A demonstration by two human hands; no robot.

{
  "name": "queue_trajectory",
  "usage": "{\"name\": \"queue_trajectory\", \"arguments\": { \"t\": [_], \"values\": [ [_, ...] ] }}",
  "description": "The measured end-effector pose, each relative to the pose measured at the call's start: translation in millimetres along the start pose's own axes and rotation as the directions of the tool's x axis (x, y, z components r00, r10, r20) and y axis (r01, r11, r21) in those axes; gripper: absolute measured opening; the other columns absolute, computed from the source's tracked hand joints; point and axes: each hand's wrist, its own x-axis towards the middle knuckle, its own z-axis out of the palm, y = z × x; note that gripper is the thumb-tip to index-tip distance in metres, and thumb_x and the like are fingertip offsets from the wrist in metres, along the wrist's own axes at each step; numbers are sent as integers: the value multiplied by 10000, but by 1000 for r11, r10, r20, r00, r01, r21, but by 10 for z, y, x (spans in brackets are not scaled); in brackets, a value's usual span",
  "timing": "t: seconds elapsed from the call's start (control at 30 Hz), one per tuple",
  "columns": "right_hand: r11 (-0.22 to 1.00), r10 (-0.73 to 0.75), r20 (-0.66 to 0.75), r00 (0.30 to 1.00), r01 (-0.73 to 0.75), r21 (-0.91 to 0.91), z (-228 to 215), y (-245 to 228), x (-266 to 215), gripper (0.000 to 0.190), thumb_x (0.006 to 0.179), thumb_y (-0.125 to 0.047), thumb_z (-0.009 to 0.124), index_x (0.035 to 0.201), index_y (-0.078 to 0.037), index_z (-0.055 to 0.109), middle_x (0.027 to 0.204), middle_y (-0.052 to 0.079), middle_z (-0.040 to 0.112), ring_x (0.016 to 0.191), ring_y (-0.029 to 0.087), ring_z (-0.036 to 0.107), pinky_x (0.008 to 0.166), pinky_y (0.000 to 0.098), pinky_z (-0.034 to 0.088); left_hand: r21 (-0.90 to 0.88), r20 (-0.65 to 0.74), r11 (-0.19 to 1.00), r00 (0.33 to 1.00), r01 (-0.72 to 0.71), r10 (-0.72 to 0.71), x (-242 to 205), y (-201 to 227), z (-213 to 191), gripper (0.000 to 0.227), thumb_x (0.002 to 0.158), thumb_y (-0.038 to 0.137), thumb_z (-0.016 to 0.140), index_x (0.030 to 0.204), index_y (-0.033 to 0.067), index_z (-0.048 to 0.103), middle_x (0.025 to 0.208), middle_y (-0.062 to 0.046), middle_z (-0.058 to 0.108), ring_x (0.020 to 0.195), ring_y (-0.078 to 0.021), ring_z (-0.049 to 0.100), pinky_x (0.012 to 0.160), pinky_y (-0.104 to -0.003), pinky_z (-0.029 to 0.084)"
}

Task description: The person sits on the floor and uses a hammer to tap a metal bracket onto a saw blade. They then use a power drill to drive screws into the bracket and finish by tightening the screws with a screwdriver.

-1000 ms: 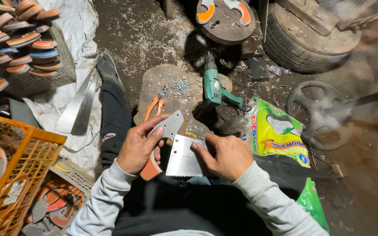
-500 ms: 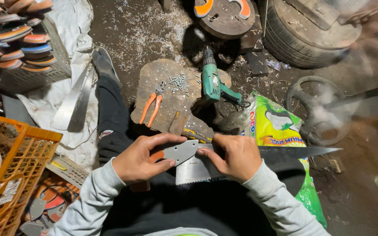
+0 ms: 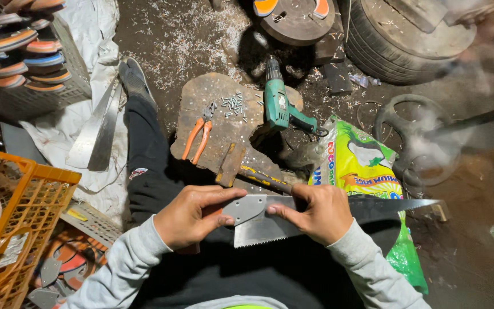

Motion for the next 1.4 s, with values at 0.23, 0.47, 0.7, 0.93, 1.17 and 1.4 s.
{"name": "queue_trajectory", "arguments": {
  "t": [0.23,0.47,0.7,0.93,1.17,1.4],
  "values": [
    [998,-65,-21,998,65,-20,-2,20,-10,552,665,-609,842,649,-77,698,460,108,566,417,301,604,405,432,426,-49,12,994,996,93,-93,-19,41,60,511,833,49,780,1332,92,678,795,-87,669,607,-153,558,582,-284,495],
    [992,-122,-27,992,121,-24,-92,-29,-23,530,687,-577,849,648,-81,666,489,81,588,437,270,616,406,417,423,3,-10,997,997,-73,73,-4,121,20,511,830,48,774,1328,66,663,842,-93,678,660,-181,643,629,-298,527],
    [986,-166,-60,984,164,-35,-117,-47,-23,519,698,-554,848,639,-81,645,488,81,573,443,274,606,417,417,421,29,0,999,999,-38,38,-4,197,-4,517,824,59,776,1330,72,668,800,-109,657,636,-211,634,614,-315,518],
    [990,-140,-38,989,139,-21,-139,-81,-19,538,703,-555,853,606,-79,622,486,74,579,442,267,611,420,413,431,9,-15,997,997,-70,70,-15,220,2,513,838,47,758,1339,51,650,860,-116,679,655,-215,650,626,-309,527],
    [991,-128,-29,991,127,-39,-131,-53,-33,538,688,-559,857,602,-80,628,483,73,579,438,270,610,418,419,429,23,-34,994,994,-105,106,-15,226,11,514,837,52,768,1337,44,649,855,-113,668,668,-214,639,629,-312,518],
    [994,-105,1,994,105,-36,-189,-113,50,517,678,-568,849,631,-88,663,480,71,588,443,272,621,410,426,433,-14,7,997,997,75,-75,-39,203,20,518,843,76,780,1345,63,654,794,-83,650,585,-158,582,566,-292,494]
  ]
}}
